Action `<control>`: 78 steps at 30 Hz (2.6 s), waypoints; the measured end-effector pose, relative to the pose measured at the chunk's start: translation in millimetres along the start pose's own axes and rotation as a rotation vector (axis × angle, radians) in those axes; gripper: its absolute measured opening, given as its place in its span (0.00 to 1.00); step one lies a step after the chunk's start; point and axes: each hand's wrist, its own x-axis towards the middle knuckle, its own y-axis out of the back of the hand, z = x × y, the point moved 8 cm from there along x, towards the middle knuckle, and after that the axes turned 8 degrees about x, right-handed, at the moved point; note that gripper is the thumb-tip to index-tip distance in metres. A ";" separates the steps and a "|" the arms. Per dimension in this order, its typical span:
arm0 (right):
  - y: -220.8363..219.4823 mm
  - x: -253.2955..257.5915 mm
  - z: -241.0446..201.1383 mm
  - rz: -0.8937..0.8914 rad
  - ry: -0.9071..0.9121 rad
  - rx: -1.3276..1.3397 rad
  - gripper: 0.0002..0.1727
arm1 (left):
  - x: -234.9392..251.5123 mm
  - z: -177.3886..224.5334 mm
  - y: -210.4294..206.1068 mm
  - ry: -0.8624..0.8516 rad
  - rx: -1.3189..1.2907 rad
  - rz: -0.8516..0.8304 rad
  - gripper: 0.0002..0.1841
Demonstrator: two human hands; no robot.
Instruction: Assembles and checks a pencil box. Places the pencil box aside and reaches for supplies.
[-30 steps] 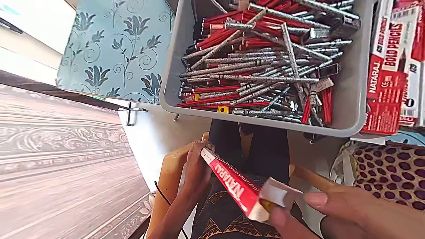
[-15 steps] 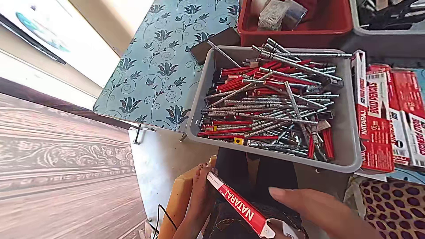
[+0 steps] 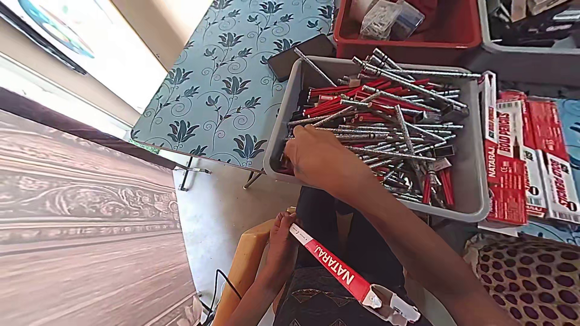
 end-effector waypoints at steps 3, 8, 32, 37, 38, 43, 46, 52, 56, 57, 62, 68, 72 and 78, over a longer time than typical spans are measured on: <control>-0.3 6.0 4.4 0.003 -0.129 -0.048 0.11 | -0.5 0.6 -2.2 0.006 -0.005 -0.015 0.14; -1.2 14.4 -4.3 0.021 -0.075 -0.039 0.12 | -3.5 -3.8 -6.5 0.031 -0.005 -0.028 0.15; -4.1 -164.0 65.2 0.765 0.351 0.821 0.24 | -17.8 -6.5 -13.1 0.128 -0.026 -0.056 0.17; -55.4 -249.3 50.4 0.691 0.389 0.874 0.16 | -21.7 -21.1 -12.1 0.115 0.096 -0.097 0.19; -56.4 -259.1 43.7 0.713 0.415 0.787 0.13 | -20.4 -27.6 -10.3 0.138 0.128 -0.094 0.19; -56.3 -282.8 31.6 0.802 0.316 0.588 0.13 | -20.4 -49.1 -0.1 0.240 0.216 -0.047 0.13; -58.1 -281.1 28.6 0.725 0.280 0.515 0.12 | -20.0 -52.6 -0.3 0.259 0.235 -0.030 0.14; -56.7 -281.2 39.4 0.830 0.217 0.526 0.07 | -20.2 -48.2 -1.3 0.213 0.223 -0.031 0.15; -61.0 -281.7 43.4 0.928 0.225 0.582 0.06 | -20.9 -48.6 -0.7 0.224 0.219 -0.013 0.15; -61.8 -281.8 43.6 0.946 0.229 0.582 0.06 | -21.3 -49.4 -0.6 0.231 0.210 -0.014 0.15; -67.9 -281.7 43.3 1.014 0.250 0.534 0.06 | -23.2 -50.8 -1.2 0.231 0.228 -0.004 0.14; -74.0 -281.4 43.3 1.032 0.269 0.495 0.06 | -25.6 -48.6 -1.9 0.218 0.247 0.021 0.14; -75.2 -283.1 44.1 1.040 0.257 0.480 0.07 | -25.1 -48.3 -1.9 0.215 0.259 0.014 0.14; -71.3 -285.9 49.6 0.998 0.177 0.534 0.06 | -24.1 -49.3 -1.2 0.211 0.258 0.030 0.14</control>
